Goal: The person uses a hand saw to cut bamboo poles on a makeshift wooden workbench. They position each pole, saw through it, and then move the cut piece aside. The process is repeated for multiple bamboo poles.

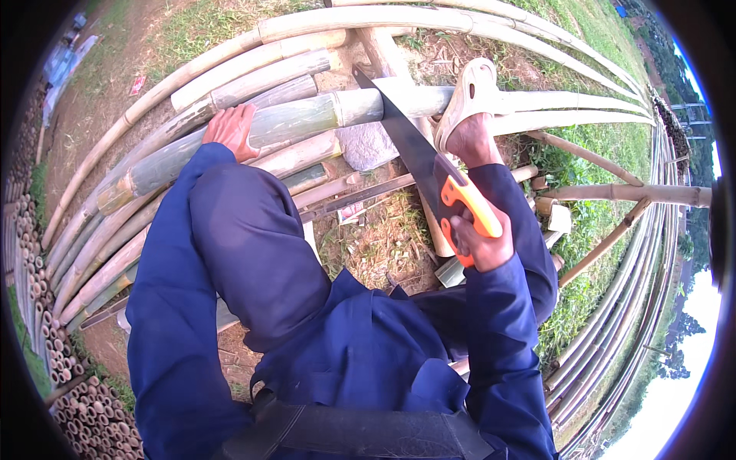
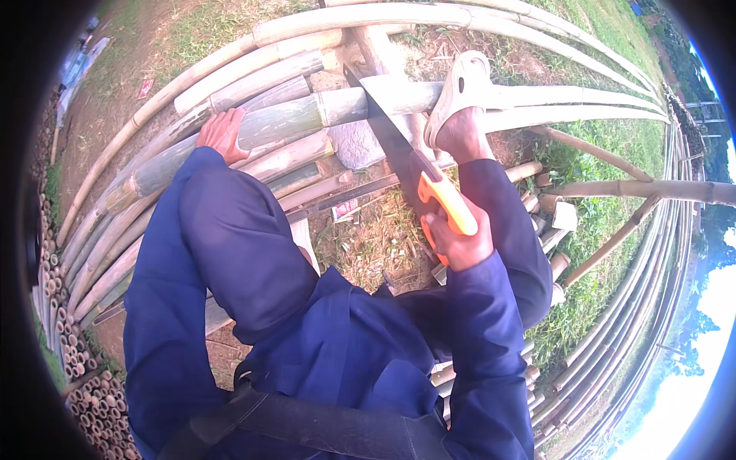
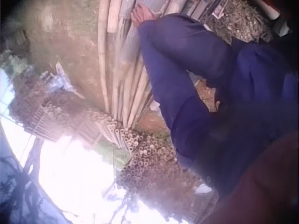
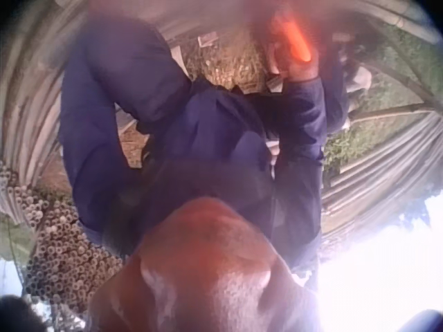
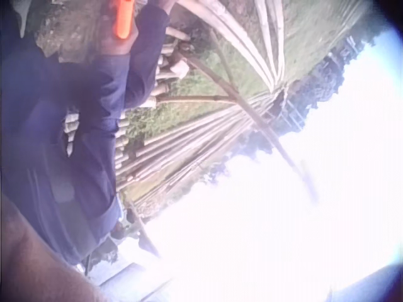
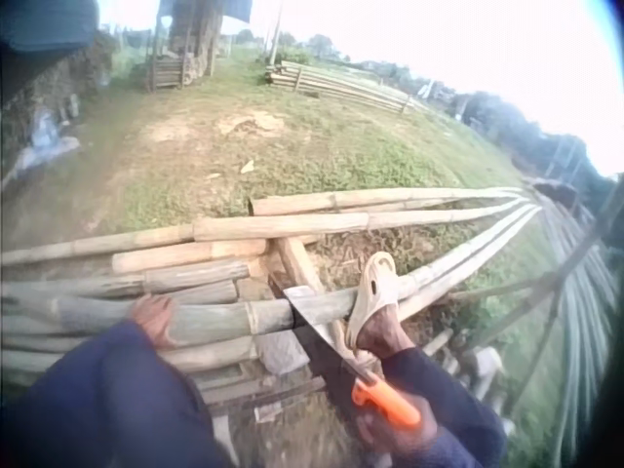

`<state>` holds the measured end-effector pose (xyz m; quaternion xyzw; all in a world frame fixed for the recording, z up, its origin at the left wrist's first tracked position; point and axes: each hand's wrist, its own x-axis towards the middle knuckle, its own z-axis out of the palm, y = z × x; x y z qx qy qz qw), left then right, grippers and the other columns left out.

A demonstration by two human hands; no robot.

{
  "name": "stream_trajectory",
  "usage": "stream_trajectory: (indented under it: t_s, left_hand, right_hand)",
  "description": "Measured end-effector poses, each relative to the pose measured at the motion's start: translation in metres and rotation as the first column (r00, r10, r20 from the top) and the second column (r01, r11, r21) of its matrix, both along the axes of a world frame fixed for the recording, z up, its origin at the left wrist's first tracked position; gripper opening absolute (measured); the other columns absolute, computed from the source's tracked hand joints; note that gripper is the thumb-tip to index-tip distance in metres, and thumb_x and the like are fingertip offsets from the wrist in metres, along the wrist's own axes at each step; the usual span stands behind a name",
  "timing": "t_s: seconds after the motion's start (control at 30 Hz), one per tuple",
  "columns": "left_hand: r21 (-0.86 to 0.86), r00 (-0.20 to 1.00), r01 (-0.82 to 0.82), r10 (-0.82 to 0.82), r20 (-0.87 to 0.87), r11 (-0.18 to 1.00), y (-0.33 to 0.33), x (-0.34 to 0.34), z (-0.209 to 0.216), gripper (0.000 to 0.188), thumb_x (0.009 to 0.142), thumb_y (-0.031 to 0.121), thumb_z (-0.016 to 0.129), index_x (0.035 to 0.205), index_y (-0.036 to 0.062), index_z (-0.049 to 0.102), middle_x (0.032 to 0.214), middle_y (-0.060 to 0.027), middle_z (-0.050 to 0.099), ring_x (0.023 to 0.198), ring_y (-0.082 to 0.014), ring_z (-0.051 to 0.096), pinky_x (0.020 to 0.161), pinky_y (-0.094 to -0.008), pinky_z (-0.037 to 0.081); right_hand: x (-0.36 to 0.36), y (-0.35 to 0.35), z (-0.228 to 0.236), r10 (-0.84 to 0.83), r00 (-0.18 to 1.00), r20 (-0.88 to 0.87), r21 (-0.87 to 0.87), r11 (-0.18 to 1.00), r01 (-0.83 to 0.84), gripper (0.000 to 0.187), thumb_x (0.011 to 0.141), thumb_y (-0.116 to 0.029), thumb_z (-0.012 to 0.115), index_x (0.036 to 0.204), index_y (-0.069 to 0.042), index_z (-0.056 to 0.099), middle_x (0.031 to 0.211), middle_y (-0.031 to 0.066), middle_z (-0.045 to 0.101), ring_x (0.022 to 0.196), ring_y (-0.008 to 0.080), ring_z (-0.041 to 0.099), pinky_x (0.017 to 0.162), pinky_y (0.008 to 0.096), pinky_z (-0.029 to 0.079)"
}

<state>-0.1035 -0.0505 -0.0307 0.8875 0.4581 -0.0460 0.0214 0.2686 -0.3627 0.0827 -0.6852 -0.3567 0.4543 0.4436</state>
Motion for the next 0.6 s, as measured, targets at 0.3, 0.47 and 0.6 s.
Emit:
stream_trajectory:
  t_s: [0.3,0.47,0.6]
  left_hand:
    - [0.013,0.996,0.036,-0.037,0.085,0.999,0.012,0.019,-0.003,0.088,0.064,0.032,0.089,0.138,0.0058,0.049,0.133,-0.0172,0.06,0.125,-0.0349,0.058,0.11,-0.0455,0.043]
    - [-0.051,0.997,-0.019,0.023,0.078,0.999,0.012,0.001,-0.025,0.091,0.063,0.031,0.09,0.141,0.0099,0.048,0.135,-0.0137,0.059,0.133,-0.0322,0.053,0.117,-0.047,0.039]
    - [0.06,0.995,0.026,-0.032,0.097,0.998,0.008,-0.001,-0.032,0.089,0.065,0.029,0.088,0.141,0.0081,0.048,0.134,-0.0145,0.058,0.127,-0.0334,0.056,0.115,-0.0446,0.041]
  right_hand:
    - [0.025,0.085,-0.06,-0.056,0.997,0.047,0.08,0.995,0.052,0.011,0.088,-0.002,0.074,0.096,0.0,0.068,0.064,-0.0003,0.059,0.051,0.0076,0.053,0.048,0.0262,0.044]
    - [-0.003,0.063,-0.042,0.013,0.999,0.036,0.096,0.995,-0.017,0.014,0.087,0.0,0.073,0.098,0.001,0.065,0.071,-0.0006,0.059,0.054,0.0073,0.054,0.052,0.0256,0.045]
    - [-0.006,-0.037,0.025,-0.081,0.996,0.042,-0.041,0.996,0.083,0.035,0.088,0.009,0.062,0.123,0.004,0.066,0.069,-0.0023,0.057,0.053,0.0047,0.052,0.049,0.0217,0.042]
